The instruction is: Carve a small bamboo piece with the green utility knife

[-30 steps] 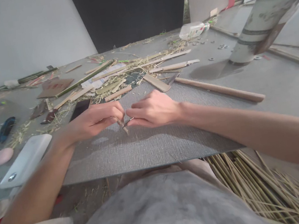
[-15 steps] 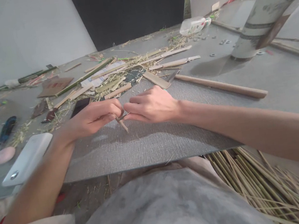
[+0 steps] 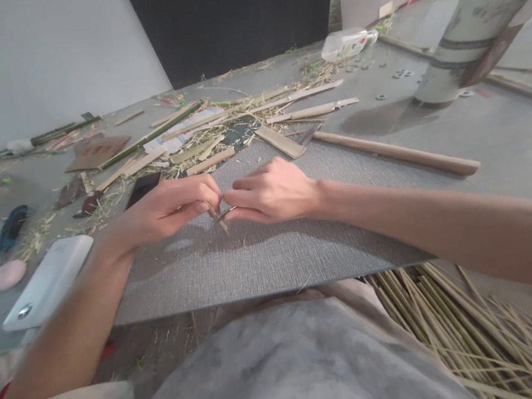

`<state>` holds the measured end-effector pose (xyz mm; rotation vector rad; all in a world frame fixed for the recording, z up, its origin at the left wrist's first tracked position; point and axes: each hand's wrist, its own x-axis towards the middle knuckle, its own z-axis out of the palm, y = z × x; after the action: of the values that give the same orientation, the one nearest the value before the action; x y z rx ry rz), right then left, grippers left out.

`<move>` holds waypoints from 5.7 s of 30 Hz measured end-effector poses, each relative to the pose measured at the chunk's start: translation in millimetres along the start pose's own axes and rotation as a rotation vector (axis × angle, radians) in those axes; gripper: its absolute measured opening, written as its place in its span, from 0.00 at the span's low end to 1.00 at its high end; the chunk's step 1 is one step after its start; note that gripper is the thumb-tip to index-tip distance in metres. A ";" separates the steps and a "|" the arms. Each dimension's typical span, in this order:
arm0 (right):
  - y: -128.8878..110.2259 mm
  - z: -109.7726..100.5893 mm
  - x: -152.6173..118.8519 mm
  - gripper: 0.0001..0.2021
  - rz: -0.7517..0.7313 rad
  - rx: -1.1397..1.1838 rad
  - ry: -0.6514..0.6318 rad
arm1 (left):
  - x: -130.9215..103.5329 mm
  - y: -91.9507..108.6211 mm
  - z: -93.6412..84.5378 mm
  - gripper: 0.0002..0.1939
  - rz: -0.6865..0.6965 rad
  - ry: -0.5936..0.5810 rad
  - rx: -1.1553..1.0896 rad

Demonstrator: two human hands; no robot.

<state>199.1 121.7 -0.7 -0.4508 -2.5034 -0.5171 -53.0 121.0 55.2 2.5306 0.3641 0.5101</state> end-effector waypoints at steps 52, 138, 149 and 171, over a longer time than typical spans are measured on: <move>-0.7 -1.9 0.6 0.26 0.099 -0.019 0.044 | -0.1 0.5 0.1 0.14 -0.014 0.019 0.013; -8.0 -0.5 -3.3 0.29 0.159 0.036 -0.156 | 0.9 1.9 0.2 0.14 0.019 0.003 0.072; -8.1 -3.1 -2.1 0.29 0.114 -0.038 -0.254 | 0.1 0.5 0.3 0.11 0.024 0.000 0.052; -4.0 -0.5 -1.7 0.26 0.076 -0.057 0.069 | -1.1 -0.7 -0.5 0.13 0.011 0.017 0.048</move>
<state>199.0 117.7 -2.4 -0.5389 -2.4009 -0.5661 -54.3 121.4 54.9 2.5775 0.3729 0.5331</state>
